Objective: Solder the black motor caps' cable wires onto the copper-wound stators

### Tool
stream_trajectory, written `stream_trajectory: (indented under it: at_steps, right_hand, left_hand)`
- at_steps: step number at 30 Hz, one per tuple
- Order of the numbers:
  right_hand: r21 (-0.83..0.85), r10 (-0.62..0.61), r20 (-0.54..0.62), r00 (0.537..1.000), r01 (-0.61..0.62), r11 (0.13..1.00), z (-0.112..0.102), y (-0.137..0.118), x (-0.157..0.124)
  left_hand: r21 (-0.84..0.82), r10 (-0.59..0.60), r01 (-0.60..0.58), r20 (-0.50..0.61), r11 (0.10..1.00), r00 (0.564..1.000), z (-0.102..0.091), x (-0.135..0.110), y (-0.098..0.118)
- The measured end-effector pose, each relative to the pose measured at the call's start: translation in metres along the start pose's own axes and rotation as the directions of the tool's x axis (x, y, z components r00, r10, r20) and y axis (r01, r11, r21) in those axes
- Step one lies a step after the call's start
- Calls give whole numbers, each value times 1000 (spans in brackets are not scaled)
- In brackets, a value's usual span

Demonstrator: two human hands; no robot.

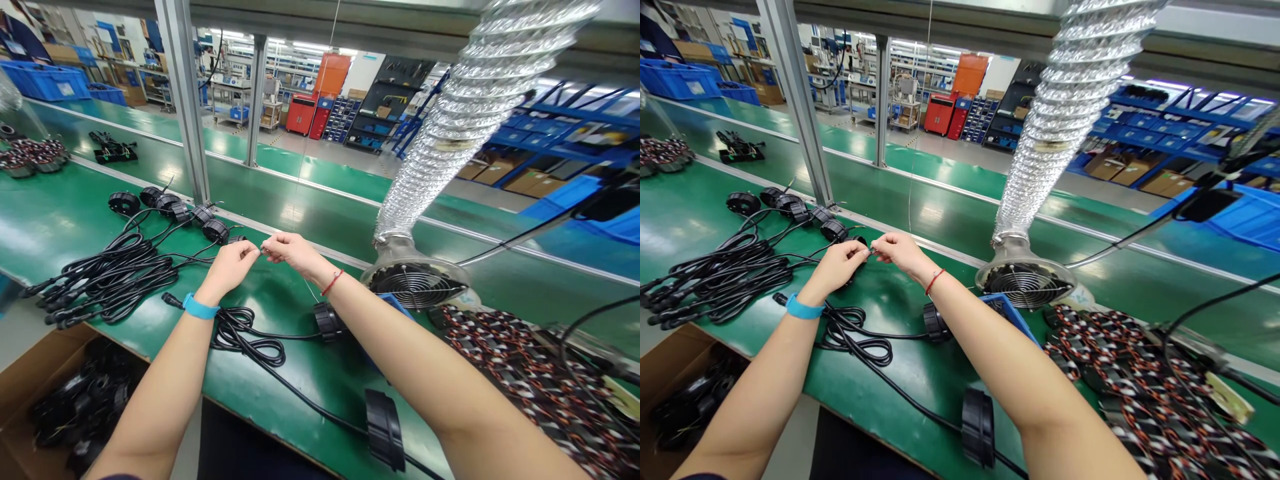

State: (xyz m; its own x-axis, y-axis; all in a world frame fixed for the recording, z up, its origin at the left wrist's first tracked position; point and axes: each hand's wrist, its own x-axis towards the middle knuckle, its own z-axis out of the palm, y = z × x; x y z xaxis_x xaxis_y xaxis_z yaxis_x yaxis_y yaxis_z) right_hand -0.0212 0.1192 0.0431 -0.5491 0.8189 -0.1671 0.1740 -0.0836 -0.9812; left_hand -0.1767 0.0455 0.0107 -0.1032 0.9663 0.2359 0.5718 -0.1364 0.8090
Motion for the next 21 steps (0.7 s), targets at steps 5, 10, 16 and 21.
stream_trajectory:
  at_steps: [5,10,16,21]
  right_hand:
    - [-84,-9,3,1000,9,996,3,1,0]
    - [-117,27,4,1000,-26,993,2,4,-2]
    - [-151,122,97,988,-107,983,-4,8,-11]
    - [-156,123,100,987,-107,982,-6,12,-11]
  left_hand:
    - [197,104,-99,-16,975,994,1,-1,-2]
    - [526,143,-193,135,828,981,-8,-8,-3]
    - [568,36,-194,278,800,960,-14,-8,-4]
    - [566,45,-199,274,800,961,-15,-6,-2]
